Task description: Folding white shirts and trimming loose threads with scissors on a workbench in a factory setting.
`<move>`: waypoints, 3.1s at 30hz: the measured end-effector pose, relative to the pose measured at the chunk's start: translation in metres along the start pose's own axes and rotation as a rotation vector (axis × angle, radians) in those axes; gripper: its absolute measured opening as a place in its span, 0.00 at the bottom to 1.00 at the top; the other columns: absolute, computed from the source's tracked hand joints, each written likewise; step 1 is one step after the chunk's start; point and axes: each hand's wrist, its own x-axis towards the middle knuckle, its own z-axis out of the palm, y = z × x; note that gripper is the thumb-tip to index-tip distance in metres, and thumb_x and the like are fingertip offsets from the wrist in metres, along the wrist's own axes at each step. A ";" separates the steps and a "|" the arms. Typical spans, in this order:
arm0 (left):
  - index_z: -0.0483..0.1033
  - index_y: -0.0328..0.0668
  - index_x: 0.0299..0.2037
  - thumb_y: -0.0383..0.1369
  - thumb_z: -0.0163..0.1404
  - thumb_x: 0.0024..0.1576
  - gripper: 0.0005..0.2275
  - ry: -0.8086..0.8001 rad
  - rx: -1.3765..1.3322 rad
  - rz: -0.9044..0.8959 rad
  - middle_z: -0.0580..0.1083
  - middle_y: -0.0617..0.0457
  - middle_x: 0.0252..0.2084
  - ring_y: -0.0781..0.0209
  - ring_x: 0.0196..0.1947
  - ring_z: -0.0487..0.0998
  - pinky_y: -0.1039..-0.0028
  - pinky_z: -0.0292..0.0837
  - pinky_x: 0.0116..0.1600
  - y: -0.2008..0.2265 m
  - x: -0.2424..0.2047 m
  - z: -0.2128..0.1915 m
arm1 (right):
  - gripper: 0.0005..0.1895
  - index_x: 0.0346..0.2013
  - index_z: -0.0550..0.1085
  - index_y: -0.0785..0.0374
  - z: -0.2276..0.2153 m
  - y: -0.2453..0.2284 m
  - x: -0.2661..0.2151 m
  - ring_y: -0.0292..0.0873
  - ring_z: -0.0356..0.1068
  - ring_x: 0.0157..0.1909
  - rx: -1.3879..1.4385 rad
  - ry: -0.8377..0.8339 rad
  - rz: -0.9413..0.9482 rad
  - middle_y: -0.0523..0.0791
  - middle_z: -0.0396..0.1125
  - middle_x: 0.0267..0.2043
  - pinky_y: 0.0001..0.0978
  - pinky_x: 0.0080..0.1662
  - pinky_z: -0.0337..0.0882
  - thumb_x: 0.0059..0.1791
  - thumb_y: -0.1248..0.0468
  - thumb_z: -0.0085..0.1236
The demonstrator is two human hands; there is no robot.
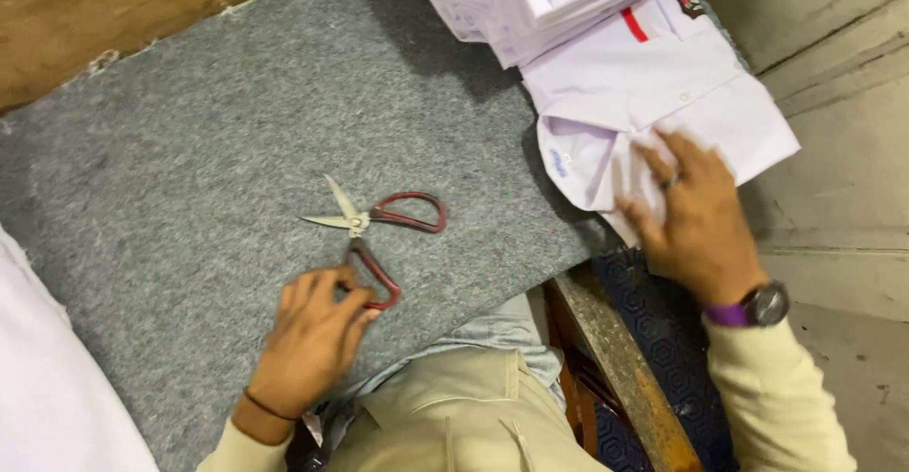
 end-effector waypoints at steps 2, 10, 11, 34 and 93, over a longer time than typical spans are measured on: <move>0.77 0.55 0.46 0.43 0.52 0.59 0.09 0.030 -0.003 -0.080 0.71 0.51 0.49 0.46 0.49 0.70 0.54 0.65 0.52 -0.009 -0.013 -0.005 | 0.34 0.69 0.62 0.69 0.001 0.009 0.024 0.68 0.50 0.71 0.072 -0.076 0.058 0.66 0.52 0.71 0.72 0.67 0.51 0.57 0.47 0.40; 0.78 0.60 0.48 0.46 0.45 0.63 0.11 0.173 -0.088 -0.373 0.69 0.54 0.49 0.49 0.52 0.69 0.56 0.64 0.54 -0.021 -0.060 0.003 | 0.47 0.77 0.50 0.49 0.018 0.001 0.066 0.64 0.28 0.80 0.124 -0.366 0.201 0.54 0.34 0.81 0.80 0.67 0.26 0.50 0.29 0.17; 0.78 0.57 0.50 0.44 0.47 0.62 0.12 0.235 -0.113 -0.346 0.69 0.51 0.50 0.48 0.54 0.68 0.56 0.63 0.57 -0.020 -0.063 0.007 | 0.42 0.76 0.50 0.48 0.011 0.000 0.070 0.64 0.27 0.80 0.169 -0.426 0.233 0.55 0.33 0.81 0.80 0.67 0.24 0.51 0.35 0.23; 0.71 0.52 0.65 0.40 0.48 0.64 0.19 0.325 -0.057 -0.223 0.67 0.44 0.68 0.44 0.71 0.63 0.46 0.49 0.73 -0.017 -0.050 -0.004 | 0.32 0.75 0.65 0.74 0.030 -0.084 0.119 0.73 0.68 0.56 0.333 -0.079 -0.203 0.72 0.67 0.60 0.57 0.56 0.66 0.55 0.69 0.56; 0.67 0.38 0.49 0.42 0.36 0.70 0.14 1.150 -0.242 -1.243 0.59 0.62 0.18 0.67 0.16 0.58 0.71 0.48 0.22 -0.043 -0.266 -0.052 | 0.11 0.45 0.67 0.59 0.196 -0.558 0.365 0.40 0.78 0.44 1.364 -0.386 -0.135 0.43 0.72 0.46 0.33 0.35 0.88 0.53 0.60 0.56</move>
